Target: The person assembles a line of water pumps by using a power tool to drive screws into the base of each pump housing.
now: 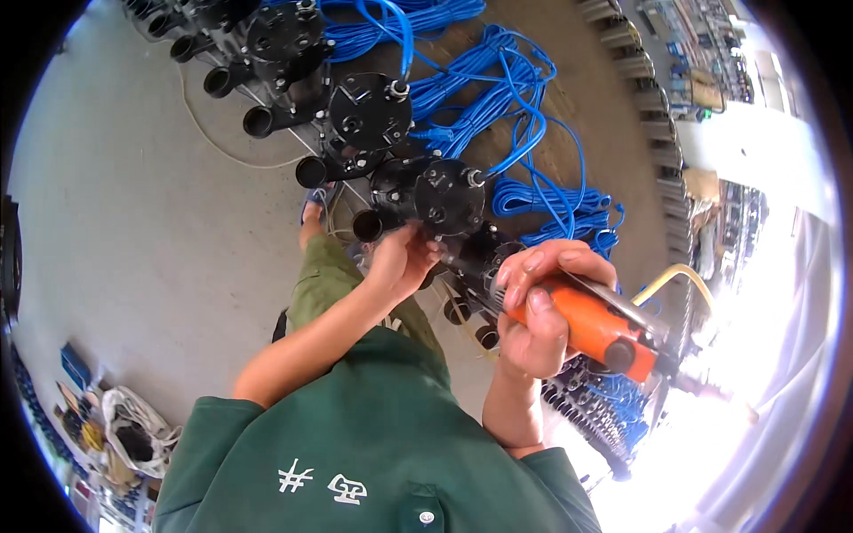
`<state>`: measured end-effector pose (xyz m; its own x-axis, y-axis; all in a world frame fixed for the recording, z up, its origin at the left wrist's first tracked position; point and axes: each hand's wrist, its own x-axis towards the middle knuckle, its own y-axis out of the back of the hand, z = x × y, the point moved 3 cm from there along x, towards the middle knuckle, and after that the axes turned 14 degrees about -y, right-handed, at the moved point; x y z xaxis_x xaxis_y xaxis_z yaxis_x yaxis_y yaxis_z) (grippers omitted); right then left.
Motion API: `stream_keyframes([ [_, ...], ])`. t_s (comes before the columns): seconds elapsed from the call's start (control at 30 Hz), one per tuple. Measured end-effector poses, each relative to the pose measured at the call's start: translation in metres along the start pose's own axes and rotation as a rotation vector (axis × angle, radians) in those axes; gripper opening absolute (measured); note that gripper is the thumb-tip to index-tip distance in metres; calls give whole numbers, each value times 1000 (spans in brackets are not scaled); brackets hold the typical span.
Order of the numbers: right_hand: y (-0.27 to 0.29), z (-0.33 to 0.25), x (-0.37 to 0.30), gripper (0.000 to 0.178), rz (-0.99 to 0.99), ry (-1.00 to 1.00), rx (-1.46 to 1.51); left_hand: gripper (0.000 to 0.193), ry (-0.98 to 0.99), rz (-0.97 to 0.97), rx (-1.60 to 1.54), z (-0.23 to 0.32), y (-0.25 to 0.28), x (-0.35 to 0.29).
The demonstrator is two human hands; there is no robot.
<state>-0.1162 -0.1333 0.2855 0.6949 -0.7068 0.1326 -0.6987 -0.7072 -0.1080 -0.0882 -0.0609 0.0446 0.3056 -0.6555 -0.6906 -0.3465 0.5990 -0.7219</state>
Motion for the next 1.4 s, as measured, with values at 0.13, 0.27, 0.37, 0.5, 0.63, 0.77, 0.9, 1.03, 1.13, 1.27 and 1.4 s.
stream_keyframes([
  [0.13, -4, 6, -16, 40, 268, -66, -2, 19, -48, -52, -38, -5, 9, 5],
  [0.27, 4, 14, -20, 41, 240, -120, 28, 19, -72, -61, -53, -3, 7, 3],
  [0.37, 4, 14, -19, 40, 241, -162, -2, 18, -89, -64, -31, 0, 9, 4],
  [0.5, 8, 20, -14, 39, 271, -186, 10, 19, -94, -40, 7, -1, 8, 5],
  [0.63, 11, 23, -8, 39, 292, -179, 39, 19, -96, -24, 46, 1, 9, 3],
  [0.77, 14, 34, -8, 36, 305, -167, 23, 19, -90, -22, 73, 2, 8, 4],
  [0.9, 6, 49, -4, 31, 211, -64, -70, 20, -78, -39, 81, 3, 12, 5],
  [1.03, 5, 55, 0, 28, 130, -31, -148, 21, -56, -32, 157, 10, 9, 2],
  [1.13, -2, 57, 0, 25, 138, -92, -173, 18, -94, -32, 462, 28, 4, -6],
  [1.27, -2, 55, -2, 26, 96, -165, -68, 43, -693, -145, 1384, 60, -6, -26],
  [1.4, 10, 73, -6, 29, 103, -310, 90, 99, -1246, -366, 1840, 77, -31, -28],
])
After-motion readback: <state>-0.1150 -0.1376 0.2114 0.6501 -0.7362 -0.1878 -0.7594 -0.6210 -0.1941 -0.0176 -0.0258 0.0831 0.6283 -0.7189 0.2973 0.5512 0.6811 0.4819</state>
